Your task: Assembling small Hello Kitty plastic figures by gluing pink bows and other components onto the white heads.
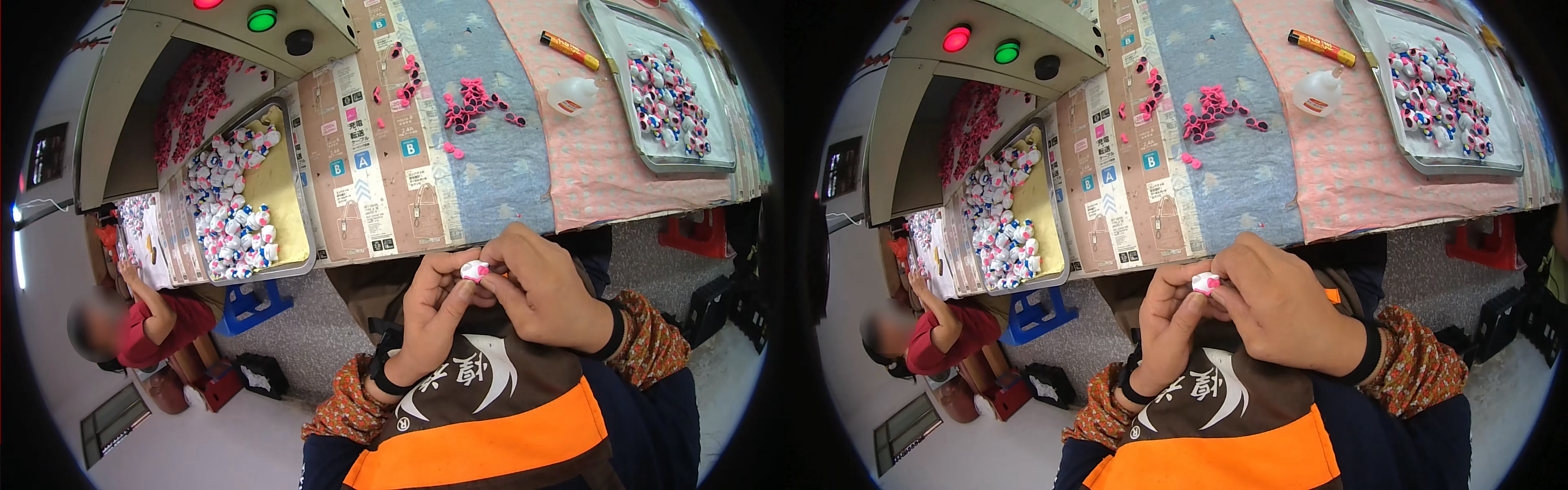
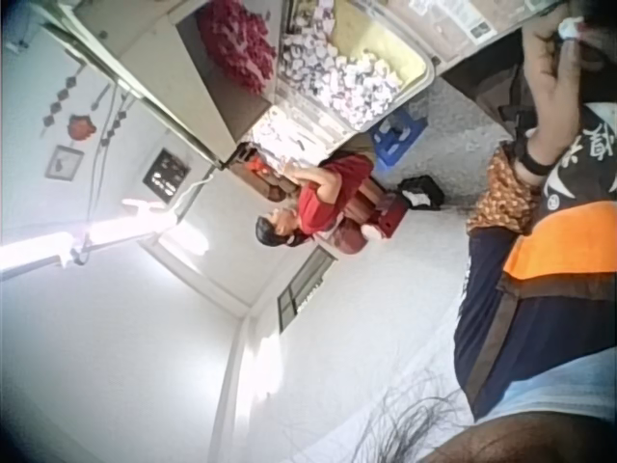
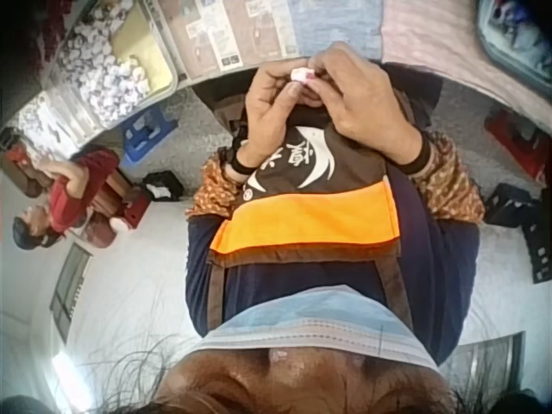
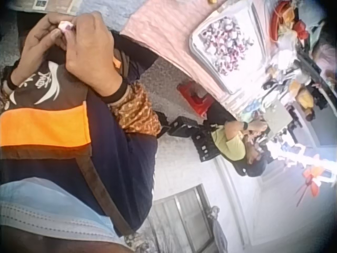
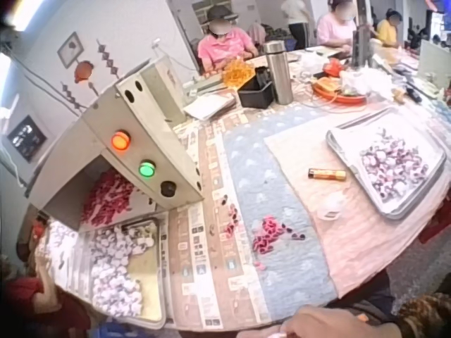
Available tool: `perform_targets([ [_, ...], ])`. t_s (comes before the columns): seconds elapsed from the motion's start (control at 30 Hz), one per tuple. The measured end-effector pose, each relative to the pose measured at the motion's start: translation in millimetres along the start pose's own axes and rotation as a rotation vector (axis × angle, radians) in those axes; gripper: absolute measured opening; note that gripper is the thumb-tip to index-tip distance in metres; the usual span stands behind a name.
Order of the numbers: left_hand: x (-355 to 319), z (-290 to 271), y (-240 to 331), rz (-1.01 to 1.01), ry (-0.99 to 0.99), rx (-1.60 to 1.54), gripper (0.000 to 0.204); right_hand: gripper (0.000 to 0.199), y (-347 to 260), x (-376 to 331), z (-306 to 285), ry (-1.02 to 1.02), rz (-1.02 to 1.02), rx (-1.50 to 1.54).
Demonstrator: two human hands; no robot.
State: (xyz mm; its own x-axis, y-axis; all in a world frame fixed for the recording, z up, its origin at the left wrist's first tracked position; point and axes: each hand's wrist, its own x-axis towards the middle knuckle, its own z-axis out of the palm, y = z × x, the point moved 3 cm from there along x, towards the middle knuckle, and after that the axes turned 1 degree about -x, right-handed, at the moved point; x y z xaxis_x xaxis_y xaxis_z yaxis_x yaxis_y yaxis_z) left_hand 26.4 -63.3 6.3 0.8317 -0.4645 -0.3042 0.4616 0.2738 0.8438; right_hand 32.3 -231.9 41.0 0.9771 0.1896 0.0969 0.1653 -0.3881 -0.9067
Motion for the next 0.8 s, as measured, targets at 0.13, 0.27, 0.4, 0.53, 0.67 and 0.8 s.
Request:
perform_targets([
  [0.13,2.4,-0.5,-2.4,-0.127,0.035,-0.182,0.034,0.017,4.2,1.3,-4.7,-0.049,0.199,0.206],
  [0.27,1.4,-3.3,-4.8,-0.146,0.023,-0.231,0.032,0.016,3.6,1.0,-7.4,-0.063,0.238,0.203],
  [0.4,2.5,-4.4,-3.2,-0.137,-0.033,-0.224,0.027,0.016,3.0,2.4,-5.6,-0.046,0.203,0.158],
  [0.53,1.5,-2.8,-4.6,-0.064,-0.009,-0.154,0.025,0.014,4.4,2.4,-4.2,-0.064,0.22,0.164],
  [0.67,0.6,-3.4,-4.1,-0.042,-0.016,-0.102,0.024,0.015,10.4,1.4,-2.1,-0.079,0.251,0.305],
  [0.8,1.2,-4.5,-4.3,0.008,-0.037,-0.105,0.021,0.016,15.9,-1.3,3.2,-0.104,0.318,0.476],
])
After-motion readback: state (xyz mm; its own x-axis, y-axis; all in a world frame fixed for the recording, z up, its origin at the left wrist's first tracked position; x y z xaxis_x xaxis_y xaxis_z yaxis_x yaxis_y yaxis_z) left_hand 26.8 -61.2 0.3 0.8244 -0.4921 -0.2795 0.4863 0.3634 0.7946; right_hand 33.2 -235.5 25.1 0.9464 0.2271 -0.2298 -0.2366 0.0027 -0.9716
